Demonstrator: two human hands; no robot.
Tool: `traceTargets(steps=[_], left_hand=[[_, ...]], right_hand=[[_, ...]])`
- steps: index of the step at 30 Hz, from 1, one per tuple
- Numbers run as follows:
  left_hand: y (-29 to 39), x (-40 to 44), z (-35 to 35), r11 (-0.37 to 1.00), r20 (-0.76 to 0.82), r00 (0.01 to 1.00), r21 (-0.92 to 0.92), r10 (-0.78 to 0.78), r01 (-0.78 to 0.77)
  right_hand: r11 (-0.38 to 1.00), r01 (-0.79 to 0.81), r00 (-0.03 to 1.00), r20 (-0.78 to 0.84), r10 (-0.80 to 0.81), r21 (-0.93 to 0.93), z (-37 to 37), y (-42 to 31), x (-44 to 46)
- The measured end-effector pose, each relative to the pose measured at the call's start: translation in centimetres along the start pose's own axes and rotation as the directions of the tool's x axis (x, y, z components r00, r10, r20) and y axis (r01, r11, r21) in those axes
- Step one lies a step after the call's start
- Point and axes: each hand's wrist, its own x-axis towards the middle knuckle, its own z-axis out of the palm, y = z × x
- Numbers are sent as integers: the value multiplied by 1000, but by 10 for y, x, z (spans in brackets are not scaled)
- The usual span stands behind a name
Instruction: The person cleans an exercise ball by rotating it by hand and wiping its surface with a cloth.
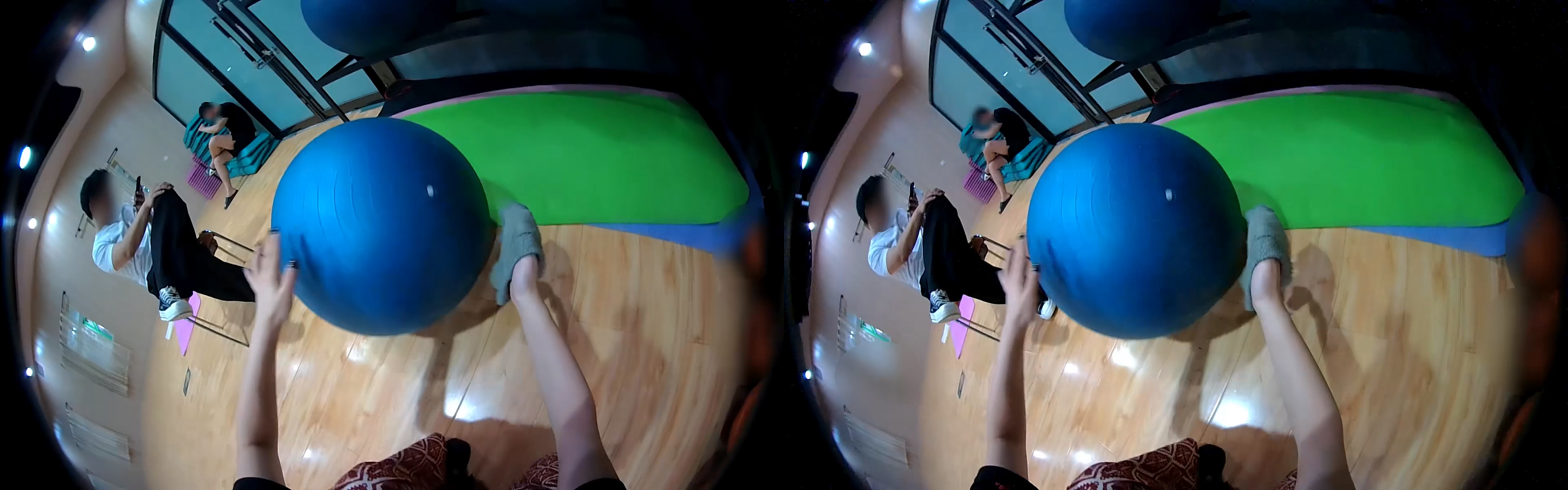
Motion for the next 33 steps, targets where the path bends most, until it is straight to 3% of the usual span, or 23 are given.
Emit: traceTargets(steps=[1,3,5,6,7,8,9,10,12,13,15,17,18,20,22,24,26,28,33], left_hand=[[-10,3,-6,996,-56,996,-46,-74,72],[-11,10,-14,970,-82,971,-108,-226,217],[9,14,-18,935,66,954,-192,-292,299],[26,13,-17,921,138,938,-191,-316,339],[35,9,-20,927,147,932,-134,-332,352],[37,5,-17,946,116,953,-137,-280,295],[46,5,-17,949,109,952,-106,-284,296],[57,5,-19,952,102,952,-76,-288,296],[78,8,-24,957,111,953,-39,-281,286],[87,12,-26,961,116,954,6,-277,278],[105,17,-26,968,95,964,63,-248,243],[119,22,-25,970,98,967,80,-235,228],[123,25,-23,975,79,975,93,-209,202],[134,26,-21,979,64,982,111,-178,171],[147,26,-23,977,70,986,160,-154,141],[156,25,-21,978,59,990,177,-124,112],[165,28,-20,978,40,995,189,-93,84],[164,39,-18,982,26,998,181,-61,56],[162,73,-29,980,100,992,170,83,-99]], right_hand=[[1000,-2,1000,11,2,-13,7,-3,1],[859,279,957,195,-214,-429,23,-12,-1],[493,554,833,453,-318,-671,50,-23,-5],[258,663,745,585,-322,-702,64,-26,-5],[8,737,649,703,-292,-676,77,-27,-3],[-84,841,472,800,-369,-535,93,-23,1],[-97,785,590,786,-182,-612,128,-42,-15],[-236,790,588,809,30,-565,151,-55,-21],[94,654,716,654,245,-751,190,-78,-16],[86,654,720,653,233,-752,196,-69,-6],[-120,816,558,825,-91,-566,198,-48,12],[-109,780,601,787,-140,-616,189,-48,26],[-86,743,643,743,-188,-664,182,-49,28],[86,469,883,470,-11,-879,162,-61,33],[150,319,948,310,-76,-936,135,-65,41],[176,149,988,152,8,-973,103,-72,48],[305,40,999,47,16,-951,66,-75,49],[411,90,994,59,-89,-907,19,-55,50],[432,163,969,61,-239,-887,-26,-3,60]])
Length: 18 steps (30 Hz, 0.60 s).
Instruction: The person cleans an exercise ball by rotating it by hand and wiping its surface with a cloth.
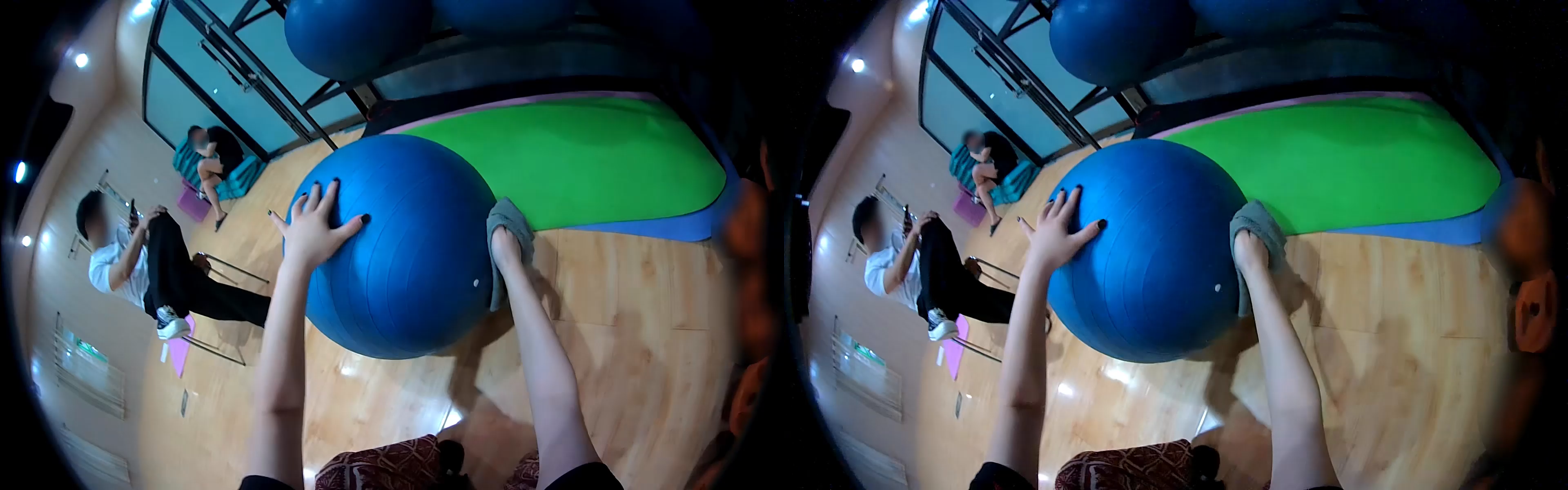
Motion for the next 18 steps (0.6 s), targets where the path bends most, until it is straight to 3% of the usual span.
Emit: traceTargets(steps=[1,2,3,4,5,7,8,11,14,15,17,18], left_hand=[[8,1,-8,999,30,999,30,24,-25],[28,-10,-9,999,-5,999,-23,45,-45],[51,-19,-6,985,22,999,-170,-26,29],[73,-27,-2,943,36,993,-309,-114,119],[95,-31,10,937,36,983,-299,-180,183],[119,-33,41,993,-76,991,19,-114,116],[112,-31,56,995,-163,984,56,-77,87],[97,-37,55,998,-158,987,62,-13,23],[90,-44,50,996,-129,991,90,29,-17],[89,-45,50,995,-124,992,94,30,-19],[88,-46,48,994,-132,990,104,42,-29],[89,-47,47,993,-124,991,116,53,-39]], right_hand=[[1000,16,999,-34,-16,13,6,0,-1],[999,-34,999,-42,34,18,-15,-50,-16],[990,90,996,-4,-91,-105,-13,-59,-17],[949,202,971,-79,-227,-244,-2,-63,-21],[873,291,922,-131,-365,-391,10,-70,-27],[931,285,954,-29,-299,-227,8,-104,-49],[942,316,946,-33,-321,-115,15,-101,-54],[889,453,890,-33,-456,-61,16,-82,-53],[910,414,908,-49,-415,-39,13,-57,-50],[956,291,955,67,-288,-42,8,-48,-48],[988,115,992,58,-110,-104,26,2,-39],[998,34,997,70,-30,-45,23,9,-40]])
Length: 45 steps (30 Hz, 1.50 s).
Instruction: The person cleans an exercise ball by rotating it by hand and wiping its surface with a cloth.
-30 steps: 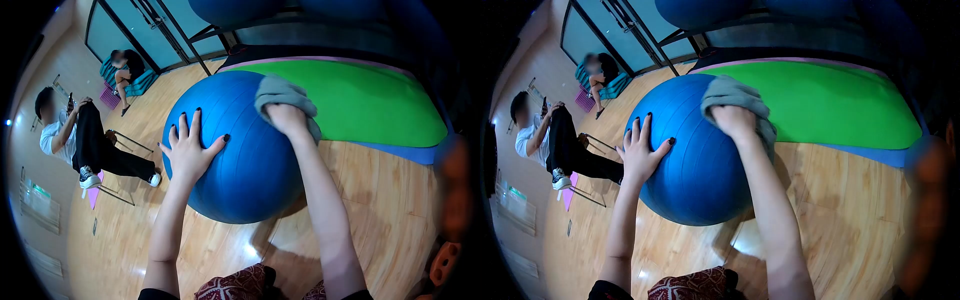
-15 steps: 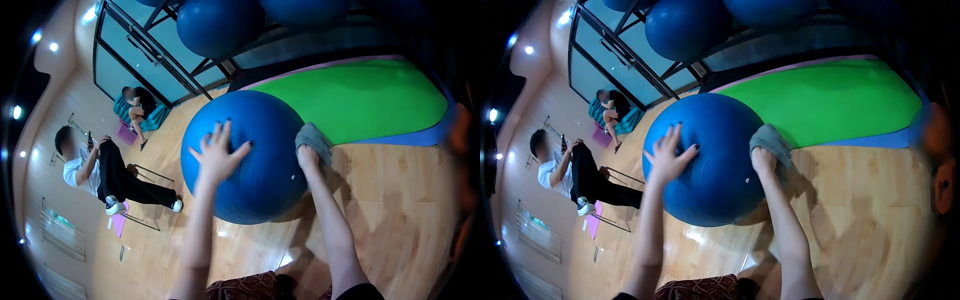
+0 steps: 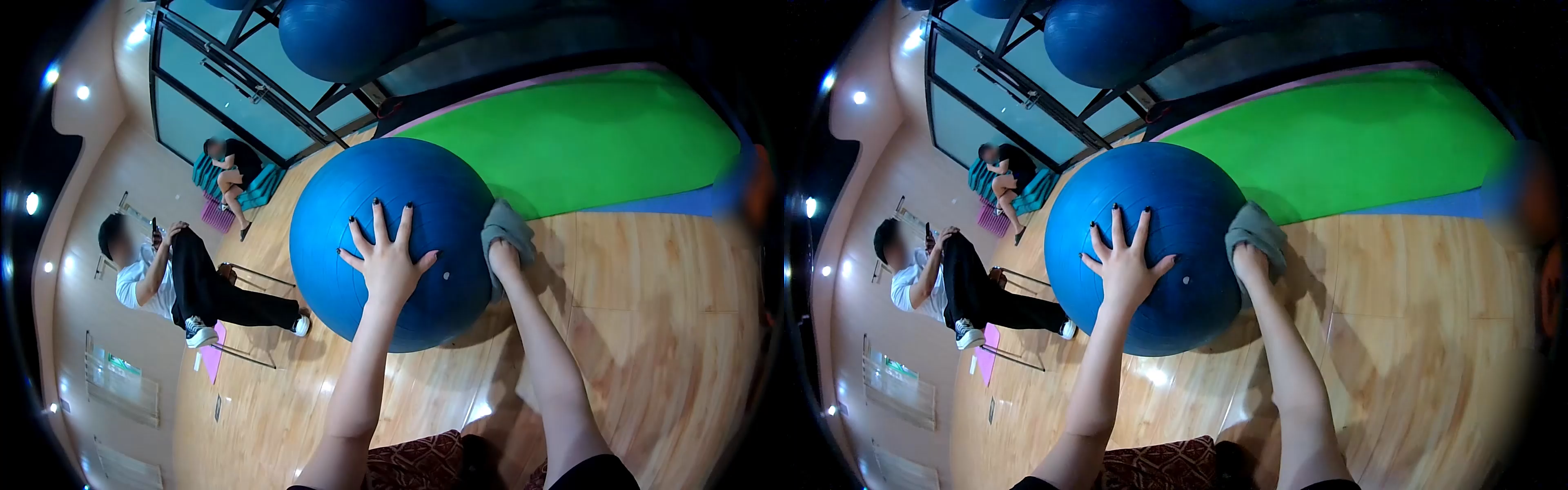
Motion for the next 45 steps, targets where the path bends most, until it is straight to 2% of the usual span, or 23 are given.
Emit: traceTargets(steps=[3,5,7,9,12,15,16,21,23,25,27,28,31,33,35,37,38,39,41,42,43,44,45], left_hand=[[9,-7,-5,1000,37,999,23,9,-10],[18,-13,-6,999,29,999,30,37,-38],[29,-20,-6,997,-6,998,25,69,-69],[43,-28,-9,994,18,994,8,111,-111],[66,-39,-13,988,59,987,31,147,-149],[69,-39,-15,979,74,977,20,199,-201],[68,-38,-15,977,75,974,9,213,-214],[64,-35,-13,970,50,969,-55,241,-238],[61,-28,-12,962,37,967,-123,251,-245],[53,-19,-16,946,29,965,-203,262,-251],[43,-13,-15,934,11,960,-235,280,-269],[39,-12,-12,928,-43,955,-226,294,-296],[13,-7,-10,917,-81,958,-277,275,-286],[-12,-3,-3,898,-121,966,-357,230,-258],[-32,-3,-11,899,-49,983,-398,178,-182],[-53,-1,-13,783,-28,997,-617,76,-77],[-62,-2,-6,728,-118,991,-674,61,-125],[-60,-1,-8,730,-117,991,-672,60,-123],[-52,1,-14,920,-304,950,-389,-76,-50],[-53,3,-4,951,-198,975,-307,-104,39],[-49,-1,2,951,-191,975,-306,-114,51],[-41,-4,7,976,-80,987,-182,-138,122],[-36,-3,11,984,26,985,-49,-170,171]], right_hand=[[986,-134,990,-20,137,96,7,7,7],[984,-115,992,-37,121,139,6,1,8],[985,168,976,-148,-160,37,-14,-52,0],[924,363,927,-56,-372,-119,-22,-79,9],[908,403,915,13,-404,-113,-46,-138,23],[959,276,961,52,-273,-70,-58,-139,33],[970,202,977,96,-190,-136,-65,-137,31],[956,274,957,-69,-282,-103,-53,-93,35],[974,158,979,-105,-176,-159,-54,-83,31],[980,179,981,-66,-185,-87,-54,-65,31],[996,68,990,-122,-75,-64,-44,-44,23],[994,69,994,-73,-75,-86,-43,-35,18],[1000,-4,993,-117,4,-1,-39,-22,-9],[994,-110,993,50,111,-12,-27,6,-21],[990,-132,989,76,128,55,5,55,-19],[983,-117,993,36,113,144,7,55,-18],[970,-127,992,19,125,206,-1,43,-22],[970,-128,992,22,126,209,-27,-2,-23],[957,-256,963,123,240,136,-56,-66,-14],[949,-296,947,159,278,106,-55,-75,-11],[996,16,998,51,-21,83,-33,-65,-8],[944,328,944,-51,-326,30,-17,-54,-5],[921,383,922,-95,-376,70,-15,-74,-7]])
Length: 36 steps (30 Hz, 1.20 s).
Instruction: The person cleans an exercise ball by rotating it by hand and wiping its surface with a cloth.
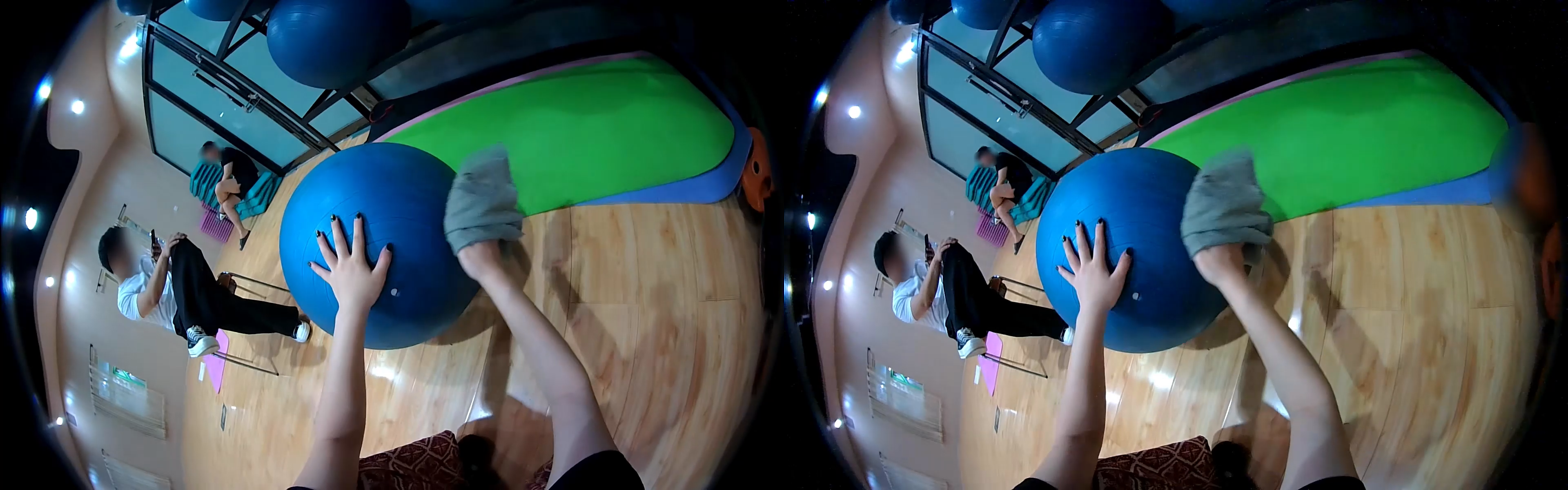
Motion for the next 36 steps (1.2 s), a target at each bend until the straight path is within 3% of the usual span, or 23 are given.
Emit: traceTargets(steps=[4,8,10,12,14,16,18,19,21,24,26,28,31,33,34,36], left_hand=[[4,-6,5,996,-27,995,5,94,-94],[21,-22,3,965,-99,960,-7,261,-263],[34,-39,-1,955,-83,954,-41,289,-293],[41,-50,0,945,-119,939,-10,323,-327],[43,-55,0,943,-110,937,19,332,-332],[45,-59,-2,913,-94,908,26,408,-407],[46,-64,-2,904,-89,899,26,428,-427],[46,-66,-2,887,-87,883,16,460,-461],[45,-71,0,862,-90,858,8,506,-507],[45,-75,-1,860,-91,857,-5,507,-510],[42,-77,-1,865,-109,860,10,499,-501],[32,-82,5,872,-132,862,32,489,-489],[8,-94,22,881,-267,840,115,472,-458],[-3,-98,27,885,-272,843,103,465,-455],[-7,-103,26,889,-282,844,90,456,-450],[-12,-104,25,889,-281,845,89,455,-449]], right_hand=[[962,273,962,24,-273,-16,15,-47,16],[967,148,978,176,-112,-208,33,-71,33],[977,148,980,158,-124,-152,20,-72,40],[971,87,987,149,-54,-221,6,-61,42],[977,131,991,56,-124,-166,-10,-52,38],[975,134,990,61,-125,-176,-15,-33,35],[960,-68,992,87,95,-272,-23,-20,28],[958,-66,992,87,94,-278,-28,-13,24],[954,-259,962,53,269,-150,-36,5,15],[912,-314,925,132,357,-265,-37,59,-3],[862,-501,863,127,489,82,-51,64,-3],[813,-580,803,208,558,58,-63,67,4],[927,-373,922,93,375,-39,-49,43,35],[983,-90,995,25,95,-160,-31,23,41],[970,61,997,-24,-69,-234,-29,-6,43],[963,198,979,-4,-202,-182,-28,-53,41]])
